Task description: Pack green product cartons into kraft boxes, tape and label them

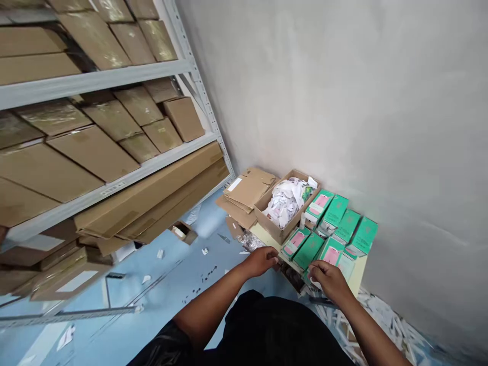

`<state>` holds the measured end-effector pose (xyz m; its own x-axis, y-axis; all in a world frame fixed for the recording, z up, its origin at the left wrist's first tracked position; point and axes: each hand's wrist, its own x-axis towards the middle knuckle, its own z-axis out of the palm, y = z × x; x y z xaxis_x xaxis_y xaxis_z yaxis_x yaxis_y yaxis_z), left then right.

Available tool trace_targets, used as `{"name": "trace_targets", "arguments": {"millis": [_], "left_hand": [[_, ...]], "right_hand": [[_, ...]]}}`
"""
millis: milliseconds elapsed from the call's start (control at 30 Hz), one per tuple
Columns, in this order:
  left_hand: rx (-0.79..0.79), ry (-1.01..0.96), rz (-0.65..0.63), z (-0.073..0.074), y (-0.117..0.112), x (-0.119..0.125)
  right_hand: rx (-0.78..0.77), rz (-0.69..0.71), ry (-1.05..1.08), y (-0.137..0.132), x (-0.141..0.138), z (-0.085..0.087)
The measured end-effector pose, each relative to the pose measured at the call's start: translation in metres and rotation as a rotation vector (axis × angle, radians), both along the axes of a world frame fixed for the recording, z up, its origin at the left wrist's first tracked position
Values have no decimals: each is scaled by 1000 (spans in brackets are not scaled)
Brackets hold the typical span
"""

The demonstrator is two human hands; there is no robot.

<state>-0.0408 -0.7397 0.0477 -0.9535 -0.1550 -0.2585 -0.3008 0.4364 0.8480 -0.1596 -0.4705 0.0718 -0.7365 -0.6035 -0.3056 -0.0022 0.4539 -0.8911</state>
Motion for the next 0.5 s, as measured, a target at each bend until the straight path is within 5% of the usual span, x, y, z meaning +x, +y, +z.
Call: {"name": "trace_targets", "arguments": {"millis": [200, 367, 500], "left_hand": [[81, 54, 186, -5, -54, 2], [98, 56, 208, -24, -111, -7], [396, -54, 395, -45, -162, -29]], "right_hand": [[-81, 43, -78, -54, -21, -4], [-83, 16, -60, -102, -31, -9], [-100, -61, -60, -146, -35, -10]]}}
